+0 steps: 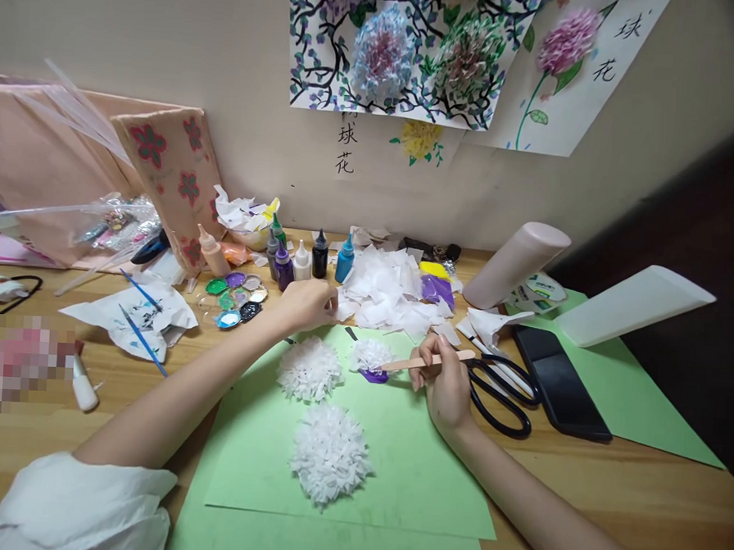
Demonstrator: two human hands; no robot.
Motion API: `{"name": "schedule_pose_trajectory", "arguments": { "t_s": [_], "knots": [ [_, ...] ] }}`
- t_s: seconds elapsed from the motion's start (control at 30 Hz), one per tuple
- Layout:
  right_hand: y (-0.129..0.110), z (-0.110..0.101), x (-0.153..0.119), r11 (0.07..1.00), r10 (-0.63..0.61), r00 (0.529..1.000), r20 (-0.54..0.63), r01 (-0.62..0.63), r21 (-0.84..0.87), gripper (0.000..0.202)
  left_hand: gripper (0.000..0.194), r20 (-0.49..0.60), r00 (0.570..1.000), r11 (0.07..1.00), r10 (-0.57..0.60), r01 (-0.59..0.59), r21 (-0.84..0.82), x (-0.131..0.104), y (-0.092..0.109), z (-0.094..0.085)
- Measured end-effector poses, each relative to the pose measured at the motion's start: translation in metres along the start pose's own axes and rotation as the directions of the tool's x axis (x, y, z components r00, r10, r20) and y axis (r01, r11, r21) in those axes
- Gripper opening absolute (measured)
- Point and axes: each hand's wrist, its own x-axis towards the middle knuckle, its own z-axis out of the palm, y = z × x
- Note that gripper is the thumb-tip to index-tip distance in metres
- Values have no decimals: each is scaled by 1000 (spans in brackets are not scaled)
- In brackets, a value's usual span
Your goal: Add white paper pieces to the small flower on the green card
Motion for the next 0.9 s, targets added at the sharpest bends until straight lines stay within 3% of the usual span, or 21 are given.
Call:
{"name": "schedule_pose_trajectory", "arguments": {
  "t_s": [0.33,0.63,0.8,0.9],
  "knots": [
    [2,-2,1,1000,-18,1000,-13,17,-26,41,18,9,1000,998,15,-15,-63,0,-10,-12],
    [0,0,2,999,-38,999,-34,38,1,40,25,-58,998,980,17,-28,-197,0,-16,-24],
    [-1,0,-1,997,-68,998,-15,68,-27,40,19,22,992,945,121,-109,-308,-10,-8,-42],
    [-1,2,-4,993,-90,996,-4,89,-81,41,17,120,965,906,234,-172,-386,-20,6,-49]
  ]
}}
